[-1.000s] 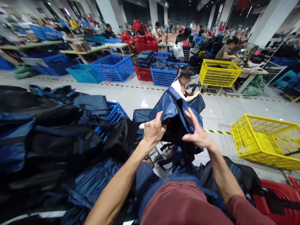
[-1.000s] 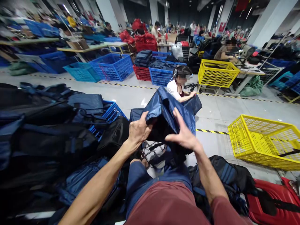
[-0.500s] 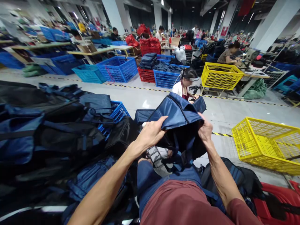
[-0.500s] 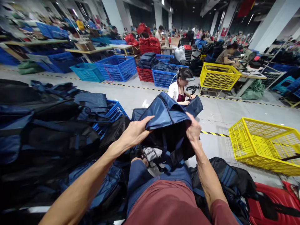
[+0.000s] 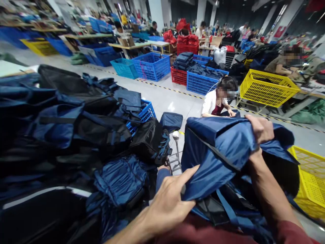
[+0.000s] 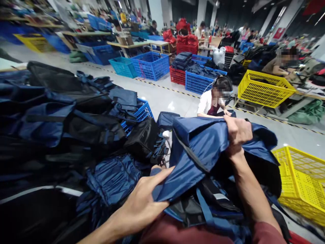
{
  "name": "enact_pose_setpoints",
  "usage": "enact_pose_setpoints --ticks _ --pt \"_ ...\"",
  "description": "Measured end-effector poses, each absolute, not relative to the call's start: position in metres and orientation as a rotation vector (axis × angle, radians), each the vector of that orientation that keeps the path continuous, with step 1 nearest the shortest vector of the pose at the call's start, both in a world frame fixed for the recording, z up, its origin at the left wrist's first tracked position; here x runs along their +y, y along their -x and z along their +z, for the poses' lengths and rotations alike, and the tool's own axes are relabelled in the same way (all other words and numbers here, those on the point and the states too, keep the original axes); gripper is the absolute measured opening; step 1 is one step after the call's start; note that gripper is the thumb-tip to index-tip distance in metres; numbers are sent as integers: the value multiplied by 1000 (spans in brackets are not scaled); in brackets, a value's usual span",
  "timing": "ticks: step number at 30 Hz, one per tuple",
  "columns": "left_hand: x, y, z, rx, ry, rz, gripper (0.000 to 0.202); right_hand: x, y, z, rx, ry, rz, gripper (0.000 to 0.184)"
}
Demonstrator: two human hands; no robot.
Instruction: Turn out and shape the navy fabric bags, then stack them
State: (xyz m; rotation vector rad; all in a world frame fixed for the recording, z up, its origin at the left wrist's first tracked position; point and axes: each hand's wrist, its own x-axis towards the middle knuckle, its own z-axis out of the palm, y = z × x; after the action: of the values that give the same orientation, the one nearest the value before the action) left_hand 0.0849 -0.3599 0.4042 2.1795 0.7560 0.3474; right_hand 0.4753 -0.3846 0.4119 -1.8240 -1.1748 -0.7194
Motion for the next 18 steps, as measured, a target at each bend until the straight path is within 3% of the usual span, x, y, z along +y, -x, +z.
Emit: enact_pose_setpoints --ticks 6,10,18 --pt "-292 -34 392 1073 -1603 415 72 -248 -432 397 -1933 1534 -631 38" --pt "-230 -17 376 1272 -1319 566 71 -144 -395 369 -2287 1356 -488 38" --pt "-151 -31 306 1630 -1458 1096 56 -45 -380 267 -2078 1360 310 36"
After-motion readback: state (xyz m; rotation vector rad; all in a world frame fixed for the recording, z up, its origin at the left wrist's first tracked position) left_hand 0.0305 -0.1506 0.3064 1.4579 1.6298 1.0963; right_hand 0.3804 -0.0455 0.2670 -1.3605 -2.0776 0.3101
